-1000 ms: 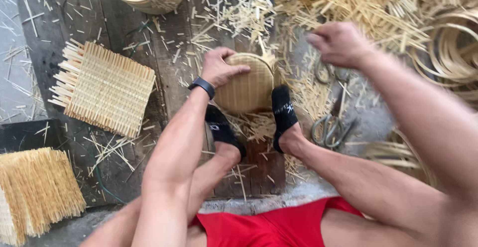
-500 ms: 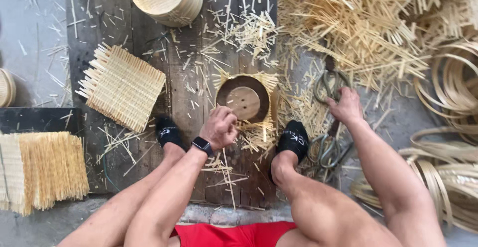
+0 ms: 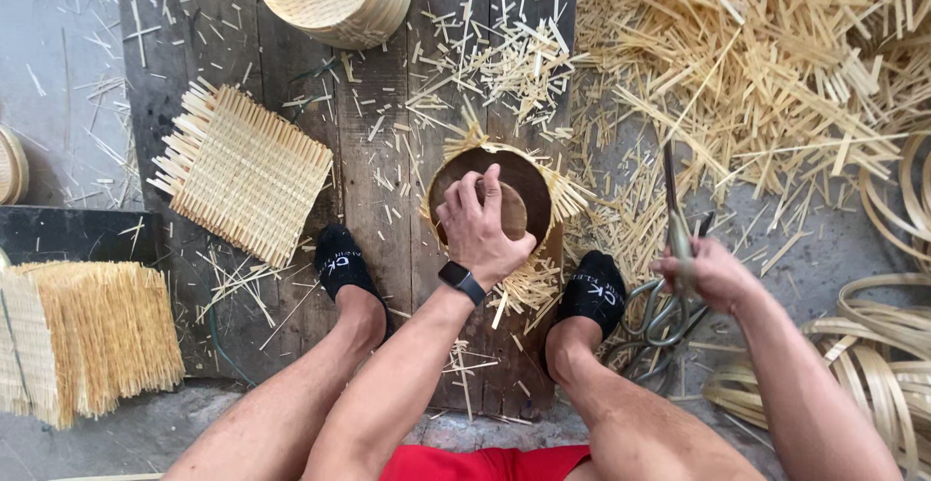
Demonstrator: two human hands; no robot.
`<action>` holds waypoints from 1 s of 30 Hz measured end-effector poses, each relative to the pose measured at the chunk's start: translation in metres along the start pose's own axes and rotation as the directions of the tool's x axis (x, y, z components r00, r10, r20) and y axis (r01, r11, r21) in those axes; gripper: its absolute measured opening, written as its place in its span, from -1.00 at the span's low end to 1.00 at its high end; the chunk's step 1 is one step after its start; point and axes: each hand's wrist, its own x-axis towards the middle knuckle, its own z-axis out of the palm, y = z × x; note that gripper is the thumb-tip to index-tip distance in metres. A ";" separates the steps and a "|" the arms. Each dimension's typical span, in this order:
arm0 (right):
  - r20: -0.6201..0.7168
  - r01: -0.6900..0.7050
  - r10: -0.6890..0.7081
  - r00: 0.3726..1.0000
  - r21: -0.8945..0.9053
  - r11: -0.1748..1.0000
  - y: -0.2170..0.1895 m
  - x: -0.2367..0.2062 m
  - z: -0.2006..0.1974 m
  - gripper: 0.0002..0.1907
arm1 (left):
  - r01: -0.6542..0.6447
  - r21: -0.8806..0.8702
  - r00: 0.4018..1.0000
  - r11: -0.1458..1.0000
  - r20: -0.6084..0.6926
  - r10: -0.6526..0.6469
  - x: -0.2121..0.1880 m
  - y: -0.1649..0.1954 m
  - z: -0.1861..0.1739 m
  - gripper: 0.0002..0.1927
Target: The person repeatedly places a circular bamboo frame over a square woven bamboo mat, trims the excess weave with shears, and stacks the finished pieces. The person uses a wooden block to hold the mat in place while cutting.
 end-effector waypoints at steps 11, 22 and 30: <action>-0.215 0.686 -0.653 0.726 0.159 0.710 -0.043 -0.078 0.131 -0.57 | -0.033 0.056 0.999 0.998 -0.028 0.035 -0.021 -0.010 0.004 0.29; -0.068 0.205 -0.254 0.965 -0.412 0.888 -0.074 -0.072 0.099 -0.39 | 0.093 0.012 0.995 0.996 0.042 -0.094 -0.021 -0.007 0.015 0.15; -0.081 0.139 -0.700 0.709 -0.958 0.252 -0.049 -0.008 0.070 -0.32 | -0.189 -0.090 0.978 0.978 0.072 0.196 -0.021 0.000 0.015 0.08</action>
